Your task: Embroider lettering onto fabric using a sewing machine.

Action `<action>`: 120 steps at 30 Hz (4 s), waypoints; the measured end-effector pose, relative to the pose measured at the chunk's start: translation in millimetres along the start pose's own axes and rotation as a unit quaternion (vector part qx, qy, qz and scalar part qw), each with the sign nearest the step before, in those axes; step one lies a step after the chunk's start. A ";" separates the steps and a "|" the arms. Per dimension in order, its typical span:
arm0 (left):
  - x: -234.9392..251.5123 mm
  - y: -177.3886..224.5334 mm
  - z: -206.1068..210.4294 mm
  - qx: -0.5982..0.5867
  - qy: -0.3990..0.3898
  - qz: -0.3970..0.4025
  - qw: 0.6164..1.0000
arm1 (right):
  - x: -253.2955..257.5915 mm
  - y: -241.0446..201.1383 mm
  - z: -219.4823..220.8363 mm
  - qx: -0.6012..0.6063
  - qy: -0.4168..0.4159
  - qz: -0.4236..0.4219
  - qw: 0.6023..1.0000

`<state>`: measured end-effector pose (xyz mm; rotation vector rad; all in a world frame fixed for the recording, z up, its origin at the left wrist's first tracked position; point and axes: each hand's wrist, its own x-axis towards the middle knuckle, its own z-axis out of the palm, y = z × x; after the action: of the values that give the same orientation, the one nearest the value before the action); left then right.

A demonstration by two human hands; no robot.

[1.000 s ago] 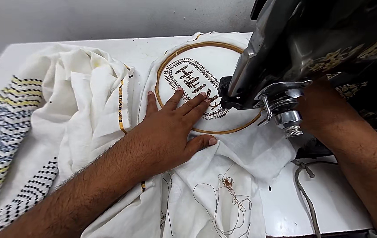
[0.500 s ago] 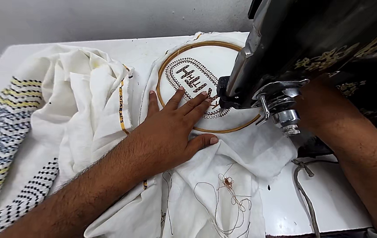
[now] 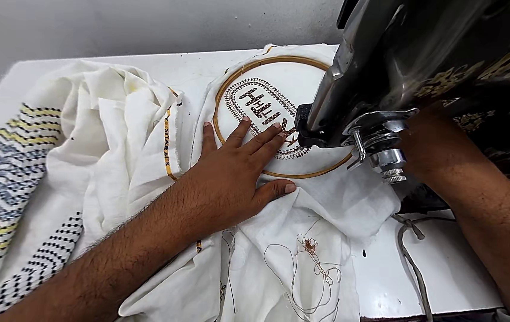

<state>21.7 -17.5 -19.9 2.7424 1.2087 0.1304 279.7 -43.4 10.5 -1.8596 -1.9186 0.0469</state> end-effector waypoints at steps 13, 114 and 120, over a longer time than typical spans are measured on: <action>-1.1 1.7 -0.8 0.000 -0.004 0.002 1.000 | 3.4 2.7 -0.2 -0.019 -0.023 0.015 0.999; 5.7 5.4 9.9 -0.019 0.023 0.017 0.999 | 10.0 -5.5 -15.3 -0.074 -0.114 0.101 0.986; 9.7 1.6 13.2 -0.023 0.031 0.011 0.999 | 7.2 -6.3 -12.4 -0.045 -0.074 0.090 0.992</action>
<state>31.2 -12.6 -32.5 2.7309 1.1762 0.2439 278.3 -40.7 25.9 -2.1396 -1.8711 0.1613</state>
